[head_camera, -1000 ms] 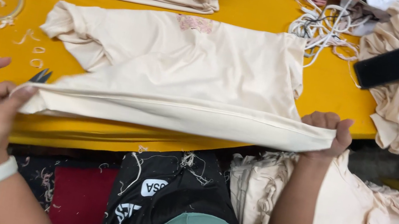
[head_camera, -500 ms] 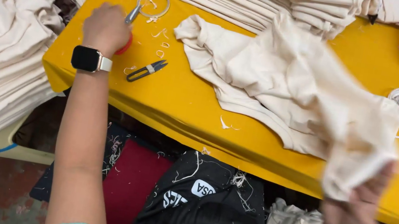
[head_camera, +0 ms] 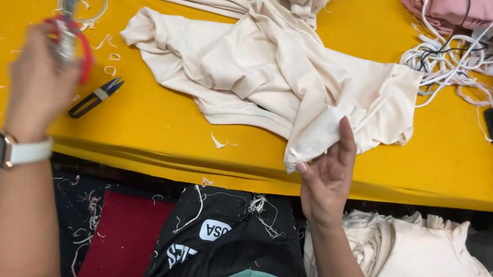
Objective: Trimming loose threads from a t-shirt using scissors at a quality control station.
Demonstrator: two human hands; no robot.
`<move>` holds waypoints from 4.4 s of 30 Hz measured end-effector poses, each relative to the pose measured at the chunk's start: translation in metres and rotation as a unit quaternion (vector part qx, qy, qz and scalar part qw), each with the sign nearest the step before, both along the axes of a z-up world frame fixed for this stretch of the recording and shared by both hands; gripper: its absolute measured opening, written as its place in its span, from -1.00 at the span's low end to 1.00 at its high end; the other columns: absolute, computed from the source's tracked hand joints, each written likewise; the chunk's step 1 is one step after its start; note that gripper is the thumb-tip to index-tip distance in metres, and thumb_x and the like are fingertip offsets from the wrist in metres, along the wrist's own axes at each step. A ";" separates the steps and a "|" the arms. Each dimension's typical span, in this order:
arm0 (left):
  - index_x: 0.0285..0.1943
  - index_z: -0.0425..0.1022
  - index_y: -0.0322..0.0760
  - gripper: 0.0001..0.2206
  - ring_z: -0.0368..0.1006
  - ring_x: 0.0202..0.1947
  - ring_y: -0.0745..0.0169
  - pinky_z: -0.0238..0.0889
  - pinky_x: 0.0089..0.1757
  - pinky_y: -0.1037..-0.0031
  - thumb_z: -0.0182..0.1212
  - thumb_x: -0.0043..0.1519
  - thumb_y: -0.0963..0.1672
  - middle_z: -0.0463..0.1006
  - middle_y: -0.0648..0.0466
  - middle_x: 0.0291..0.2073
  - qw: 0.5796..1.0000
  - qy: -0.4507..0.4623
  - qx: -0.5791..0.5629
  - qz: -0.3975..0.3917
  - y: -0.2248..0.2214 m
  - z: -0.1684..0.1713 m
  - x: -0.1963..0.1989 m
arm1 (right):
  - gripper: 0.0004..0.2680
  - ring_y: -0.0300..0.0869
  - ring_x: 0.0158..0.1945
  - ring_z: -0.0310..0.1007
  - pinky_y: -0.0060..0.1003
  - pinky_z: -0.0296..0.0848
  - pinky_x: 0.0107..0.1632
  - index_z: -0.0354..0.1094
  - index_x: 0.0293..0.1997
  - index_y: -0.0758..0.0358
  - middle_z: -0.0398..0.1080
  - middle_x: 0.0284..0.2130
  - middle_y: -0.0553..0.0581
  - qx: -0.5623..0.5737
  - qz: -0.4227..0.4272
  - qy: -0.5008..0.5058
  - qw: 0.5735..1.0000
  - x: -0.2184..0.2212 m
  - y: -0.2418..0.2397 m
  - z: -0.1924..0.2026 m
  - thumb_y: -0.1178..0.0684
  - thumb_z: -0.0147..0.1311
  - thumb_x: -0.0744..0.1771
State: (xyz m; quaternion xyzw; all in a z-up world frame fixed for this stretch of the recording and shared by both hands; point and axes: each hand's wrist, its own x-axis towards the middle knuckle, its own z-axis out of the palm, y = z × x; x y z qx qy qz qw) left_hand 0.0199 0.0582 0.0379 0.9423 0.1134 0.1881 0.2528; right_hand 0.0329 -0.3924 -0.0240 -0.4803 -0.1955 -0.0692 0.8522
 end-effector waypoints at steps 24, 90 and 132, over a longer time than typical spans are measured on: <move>-0.23 0.45 -0.21 -0.78 0.50 -0.46 -0.10 0.33 -0.33 0.29 0.39 0.02 -0.23 0.52 -0.01 -0.52 0.886 -0.215 -0.253 -0.325 -0.260 -0.009 0.013 | -0.63 -0.14 -0.05 0.52 -0.28 0.59 0.05 0.36 0.17 0.54 0.50 -0.07 0.36 0.000 -0.061 0.116 0.991 -0.003 0.014 0.003 0.49 0.11 0.23; -0.18 0.40 -0.23 -0.77 0.46 -0.45 -0.25 0.30 -0.32 0.17 0.35 0.04 -0.20 0.45 -0.06 -0.57 0.928 -0.109 -0.187 -0.302 -0.211 -0.003 -0.003 | -0.54 -0.35 -0.19 0.42 -0.44 0.57 -0.05 0.35 0.23 0.46 0.43 0.06 0.21 -0.144 -0.024 0.082 0.986 0.000 0.003 0.007 0.47 0.23 0.19; -0.12 0.41 -0.33 -0.73 0.56 -0.30 0.27 0.44 -0.15 0.43 0.39 0.09 -0.31 0.64 -0.07 -0.37 0.773 -0.170 -0.532 -0.301 -0.255 -0.004 -0.002 | -0.51 -0.11 -0.08 0.61 -0.28 0.68 -0.02 0.22 0.31 0.51 0.32 0.27 0.35 -0.049 -0.004 0.129 0.990 0.009 -0.001 -0.023 0.53 0.11 0.21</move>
